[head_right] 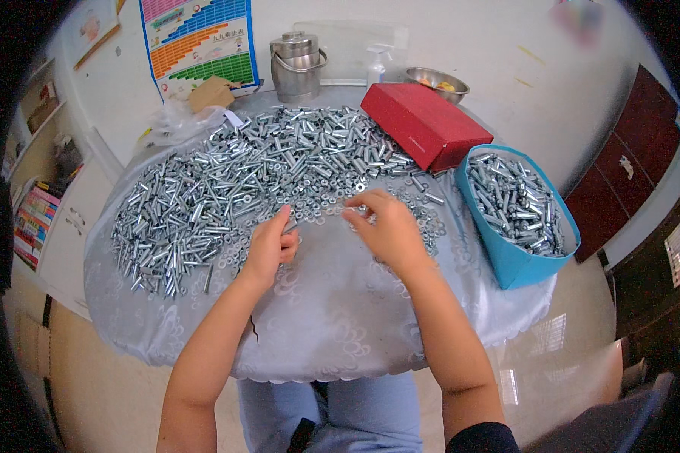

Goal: The person sits at a table covered with a large pile of metal bolts and washers. They repeatedly pick up a bolt and a washer, thread the washer onto the bolt, and place the assembled unit into a blue plastic bin on the right side of the table.

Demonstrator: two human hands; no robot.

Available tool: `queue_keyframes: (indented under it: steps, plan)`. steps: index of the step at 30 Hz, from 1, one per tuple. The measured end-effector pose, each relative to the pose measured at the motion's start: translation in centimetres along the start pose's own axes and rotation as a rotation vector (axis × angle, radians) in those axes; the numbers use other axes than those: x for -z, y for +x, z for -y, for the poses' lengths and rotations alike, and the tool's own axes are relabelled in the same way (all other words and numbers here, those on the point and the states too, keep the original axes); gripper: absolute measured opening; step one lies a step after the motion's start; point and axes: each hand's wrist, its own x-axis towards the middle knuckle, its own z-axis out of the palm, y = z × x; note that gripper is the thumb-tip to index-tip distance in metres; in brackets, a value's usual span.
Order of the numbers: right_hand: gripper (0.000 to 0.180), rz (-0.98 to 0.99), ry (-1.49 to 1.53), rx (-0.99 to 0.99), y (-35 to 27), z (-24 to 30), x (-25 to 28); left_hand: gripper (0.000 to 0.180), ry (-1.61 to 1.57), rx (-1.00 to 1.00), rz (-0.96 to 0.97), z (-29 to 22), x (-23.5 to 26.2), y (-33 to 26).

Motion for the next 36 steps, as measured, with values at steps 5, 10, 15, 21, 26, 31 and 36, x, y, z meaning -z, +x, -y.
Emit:
queue_keyframes:
  steps: [5, 10, 15, 21, 26, 31, 36]
  plan:
    - [0.018, 0.043, -0.301, 0.013, -0.2, -2.6, 1.3, 0.045, -0.048, -0.022, -0.081, -0.2, 0.2, 0.1]
    - [0.019, 0.167, -0.394, -0.003, -0.4, -3.2, 1.3, 0.044, -0.046, 0.014, -0.117, -0.4, -0.1, 0.2]
    - [0.017, 0.193, -0.385, 0.031, -0.4, -4.2, 0.7, 0.042, -0.027, -0.007, -0.114, -0.2, -0.1, 0.2]
    - [0.015, 0.21, -0.359, 0.002, -0.5, -3.5, 0.6, 0.04, 0.039, 0.012, -0.113, -0.1, -0.4, 0.1]
    - [0.015, 0.143, -0.296, -0.004, -0.7, -3.5, 0.0, 0.043, 0.039, -0.008, -0.093, 0.3, 0.0, 0.3]
    - [0.016, 0.2, -0.307, 0.004, -0.7, -3.1, 0.0, 0.045, 0.035, -0.002, -0.114, 0.5, -0.2, 0.3]
    - [0.015, 0.184, -0.289, 0.024, -0.8, -3.4, -0.4, 0.044, 0.019, 0.012, -0.099, 0.7, 0.1, 0.5]
